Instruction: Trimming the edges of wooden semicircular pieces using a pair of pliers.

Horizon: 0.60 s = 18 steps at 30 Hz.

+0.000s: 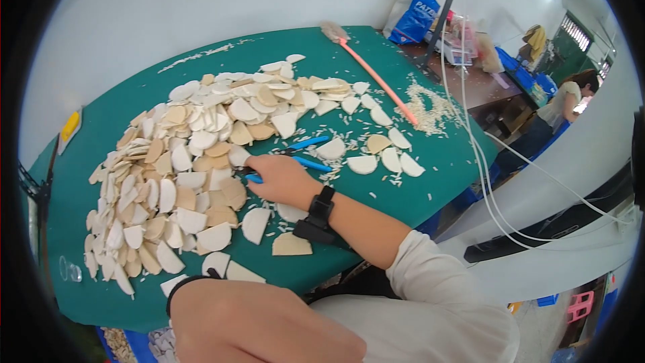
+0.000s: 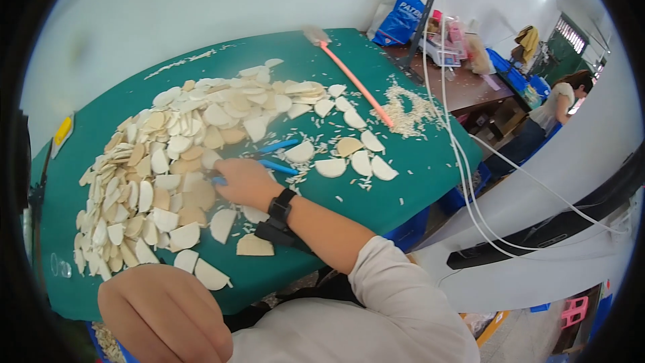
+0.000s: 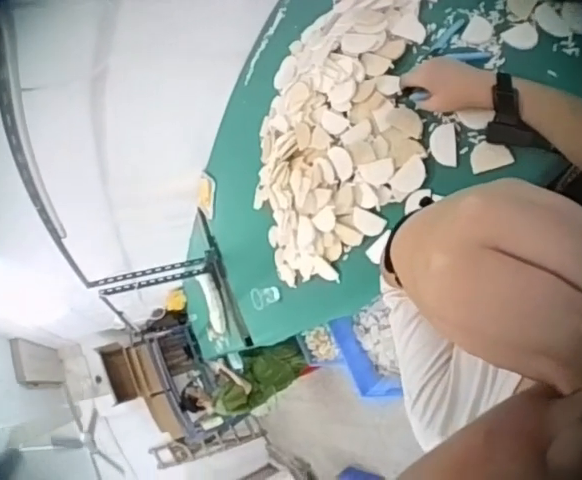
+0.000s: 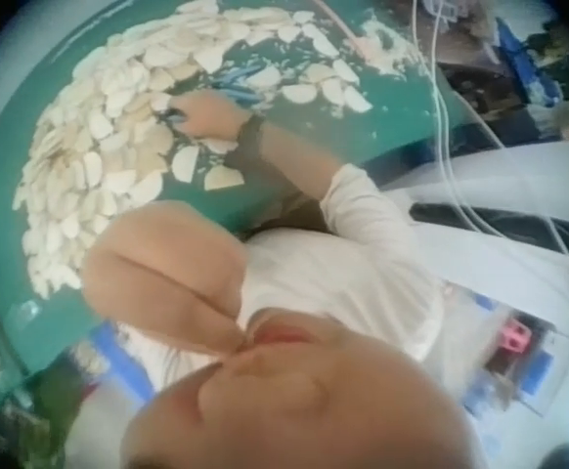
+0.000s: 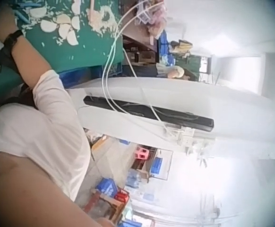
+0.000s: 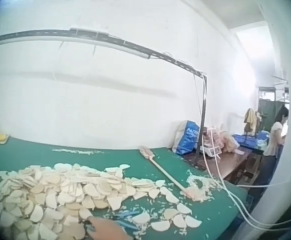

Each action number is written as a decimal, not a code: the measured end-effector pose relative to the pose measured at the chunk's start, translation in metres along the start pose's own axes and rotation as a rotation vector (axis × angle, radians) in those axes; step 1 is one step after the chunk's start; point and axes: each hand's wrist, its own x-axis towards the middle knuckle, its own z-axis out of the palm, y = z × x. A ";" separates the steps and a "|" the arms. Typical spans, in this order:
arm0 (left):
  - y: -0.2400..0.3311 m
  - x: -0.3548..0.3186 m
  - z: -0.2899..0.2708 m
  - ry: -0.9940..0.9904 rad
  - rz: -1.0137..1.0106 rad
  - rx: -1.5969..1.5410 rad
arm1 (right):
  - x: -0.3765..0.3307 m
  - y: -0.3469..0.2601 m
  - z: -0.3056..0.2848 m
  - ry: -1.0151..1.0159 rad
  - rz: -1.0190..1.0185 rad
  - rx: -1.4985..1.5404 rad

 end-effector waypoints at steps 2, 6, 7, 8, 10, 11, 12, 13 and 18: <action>-0.001 -0.001 0.004 0.018 0.003 -0.055 | -0.001 0.001 -0.001 -0.011 0.004 0.009; -0.006 -0.008 0.014 0.024 0.109 -0.080 | 0.001 -0.003 0.002 -0.030 0.014 -0.003; -0.006 -0.006 0.013 0.024 0.101 -0.082 | 0.002 -0.003 0.002 -0.020 0.005 -0.002; -0.006 -0.004 0.013 0.036 0.086 -0.088 | 0.002 -0.003 0.002 -0.016 0.005 0.005; -0.004 -0.002 0.013 0.058 0.064 -0.097 | 0.002 -0.003 0.002 -0.024 -0.007 -0.002; -0.004 -0.002 0.014 0.068 0.055 -0.101 | 0.002 -0.004 0.001 -0.022 -0.006 -0.001; -0.003 -0.001 0.014 0.079 0.046 -0.105 | 0.003 -0.005 0.000 -0.033 0.005 -0.007; -0.002 0.000 0.015 0.091 0.037 -0.110 | 0.003 -0.006 0.000 -0.045 0.016 -0.012; -0.004 0.002 0.022 0.183 0.020 -0.115 | 0.002 0.000 0.002 -0.027 -0.004 -0.047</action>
